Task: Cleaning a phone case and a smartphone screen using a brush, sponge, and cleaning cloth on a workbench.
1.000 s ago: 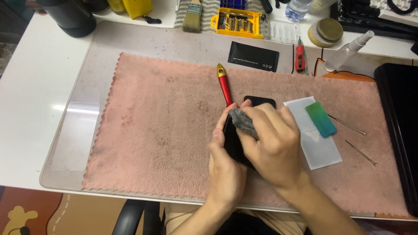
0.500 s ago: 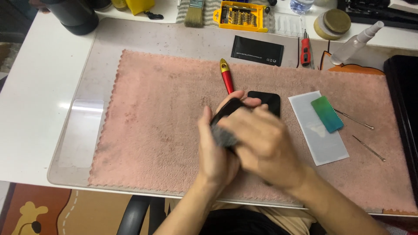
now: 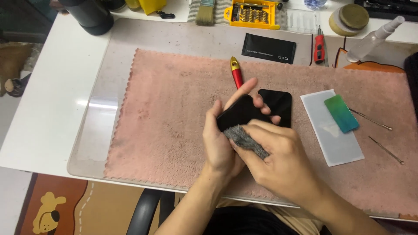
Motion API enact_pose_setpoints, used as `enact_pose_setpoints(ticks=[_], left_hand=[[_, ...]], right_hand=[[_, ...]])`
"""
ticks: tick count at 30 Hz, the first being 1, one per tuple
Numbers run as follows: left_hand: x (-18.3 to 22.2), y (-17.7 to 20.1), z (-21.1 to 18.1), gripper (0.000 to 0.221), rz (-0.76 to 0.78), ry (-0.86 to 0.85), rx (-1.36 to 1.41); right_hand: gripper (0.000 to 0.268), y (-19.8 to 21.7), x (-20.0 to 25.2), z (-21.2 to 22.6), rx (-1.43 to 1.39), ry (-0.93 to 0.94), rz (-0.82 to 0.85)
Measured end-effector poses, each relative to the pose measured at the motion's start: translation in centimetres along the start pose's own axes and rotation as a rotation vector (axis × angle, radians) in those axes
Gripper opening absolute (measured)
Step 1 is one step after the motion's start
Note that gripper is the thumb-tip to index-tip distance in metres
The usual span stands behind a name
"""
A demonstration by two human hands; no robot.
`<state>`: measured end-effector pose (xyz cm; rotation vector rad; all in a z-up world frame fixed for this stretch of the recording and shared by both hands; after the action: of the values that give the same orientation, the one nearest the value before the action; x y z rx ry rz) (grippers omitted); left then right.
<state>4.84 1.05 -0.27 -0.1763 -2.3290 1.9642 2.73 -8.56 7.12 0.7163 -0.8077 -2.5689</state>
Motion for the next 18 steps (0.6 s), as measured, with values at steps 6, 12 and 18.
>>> enact_pose_setpoints(ticks=[6, 12, 18], left_hand=[[-1.2, 1.3, -3.2, 0.074, -0.111, -0.172, 0.137], [0.0, 2.0, -4.7, 0.09, -0.386, -0.131, 0.252], [1.7, 1.2, -7.4, 0.064, -0.538, -0.253, 0.041]], right_hand=[[0.014, 4.0, 2.0, 0.0, 0.105, -0.198, 0.176], [0.021, 7.9, 3.7, -2.3, 0.114, -0.645, -0.138], [0.017, 6.8, 3.4, -4.5, 0.111, -0.551, -0.153]])
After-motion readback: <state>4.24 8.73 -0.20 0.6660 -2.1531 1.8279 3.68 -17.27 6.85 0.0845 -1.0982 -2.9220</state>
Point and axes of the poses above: each hand's wrist, its own x-axis away from the middle knuckle, its own y-axis out of the back of the hand, z = x × y, the point moved 3 cm from there along -x, towards the middle knuckle, and after that the axes turned 1 degree about y, right-handed, at the moved point
